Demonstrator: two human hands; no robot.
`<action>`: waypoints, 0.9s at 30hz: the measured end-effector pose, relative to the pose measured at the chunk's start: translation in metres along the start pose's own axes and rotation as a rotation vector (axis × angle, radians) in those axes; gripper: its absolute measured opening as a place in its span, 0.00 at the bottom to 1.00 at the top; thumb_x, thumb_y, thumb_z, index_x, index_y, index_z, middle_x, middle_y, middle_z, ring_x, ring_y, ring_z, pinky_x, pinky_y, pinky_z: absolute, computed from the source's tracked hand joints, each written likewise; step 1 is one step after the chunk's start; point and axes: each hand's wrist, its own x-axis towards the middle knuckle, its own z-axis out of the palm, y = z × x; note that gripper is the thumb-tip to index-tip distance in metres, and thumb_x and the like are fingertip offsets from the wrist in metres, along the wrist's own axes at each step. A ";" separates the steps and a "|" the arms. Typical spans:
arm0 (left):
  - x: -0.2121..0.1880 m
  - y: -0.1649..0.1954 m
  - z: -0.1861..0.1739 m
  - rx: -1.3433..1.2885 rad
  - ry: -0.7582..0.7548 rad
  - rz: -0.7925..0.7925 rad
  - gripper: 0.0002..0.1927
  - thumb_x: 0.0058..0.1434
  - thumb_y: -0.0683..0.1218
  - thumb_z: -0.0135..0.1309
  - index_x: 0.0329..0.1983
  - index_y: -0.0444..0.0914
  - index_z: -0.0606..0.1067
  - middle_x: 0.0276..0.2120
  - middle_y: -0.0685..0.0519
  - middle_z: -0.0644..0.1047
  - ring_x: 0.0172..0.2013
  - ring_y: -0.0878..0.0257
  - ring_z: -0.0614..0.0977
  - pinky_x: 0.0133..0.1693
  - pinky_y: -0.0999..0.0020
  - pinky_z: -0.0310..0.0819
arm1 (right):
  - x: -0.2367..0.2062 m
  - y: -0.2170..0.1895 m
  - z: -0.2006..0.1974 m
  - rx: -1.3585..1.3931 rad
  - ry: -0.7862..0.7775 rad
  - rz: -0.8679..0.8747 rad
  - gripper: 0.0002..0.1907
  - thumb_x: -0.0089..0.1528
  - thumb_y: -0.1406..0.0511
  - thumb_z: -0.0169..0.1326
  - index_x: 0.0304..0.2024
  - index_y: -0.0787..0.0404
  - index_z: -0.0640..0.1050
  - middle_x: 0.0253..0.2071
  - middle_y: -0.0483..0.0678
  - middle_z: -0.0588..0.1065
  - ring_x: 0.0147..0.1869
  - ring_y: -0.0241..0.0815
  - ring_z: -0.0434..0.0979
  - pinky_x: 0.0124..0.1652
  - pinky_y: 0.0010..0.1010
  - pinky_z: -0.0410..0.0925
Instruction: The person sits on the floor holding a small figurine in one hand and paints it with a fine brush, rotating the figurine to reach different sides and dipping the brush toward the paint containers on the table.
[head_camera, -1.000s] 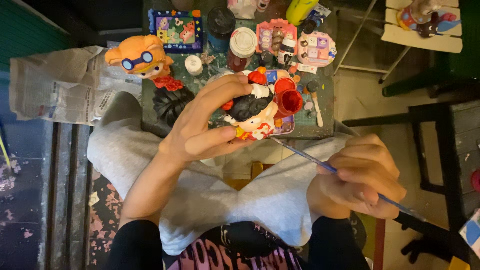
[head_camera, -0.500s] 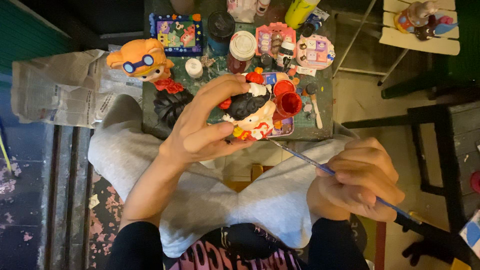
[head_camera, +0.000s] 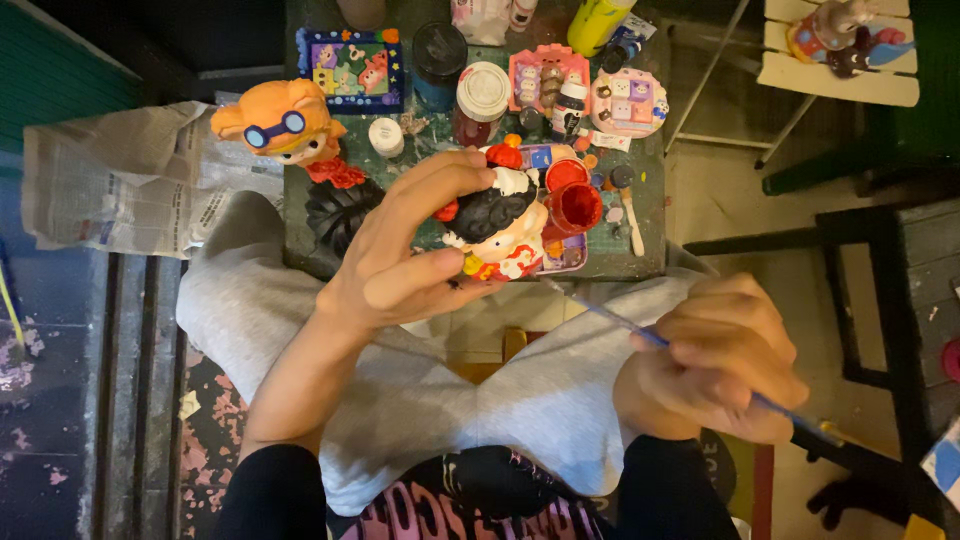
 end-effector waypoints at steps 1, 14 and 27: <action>0.000 0.001 -0.001 0.007 -0.004 -0.001 0.47 0.59 0.41 0.78 0.66 0.48 0.53 0.60 0.35 0.68 0.59 0.32 0.77 0.62 0.36 0.76 | 0.000 0.001 0.000 0.005 -0.014 -0.002 0.25 0.73 0.53 0.44 0.27 0.64 0.65 0.13 0.49 0.65 0.17 0.42 0.64 0.22 0.34 0.58; -0.001 0.000 0.000 0.032 -0.016 0.019 0.43 0.60 0.39 0.77 0.62 0.47 0.54 0.60 0.34 0.68 0.59 0.32 0.77 0.62 0.35 0.76 | 0.003 -0.012 0.000 -0.114 -0.009 0.178 0.32 0.73 0.49 0.43 0.22 0.64 0.66 0.14 0.48 0.67 0.19 0.41 0.64 0.24 0.31 0.61; -0.003 0.002 -0.002 0.031 -0.032 0.014 0.42 0.61 0.39 0.76 0.63 0.48 0.55 0.60 0.34 0.68 0.60 0.31 0.76 0.63 0.35 0.75 | 0.006 -0.009 0.003 -0.120 -0.002 0.108 0.32 0.73 0.49 0.42 0.22 0.64 0.66 0.13 0.47 0.68 0.17 0.41 0.66 0.23 0.32 0.62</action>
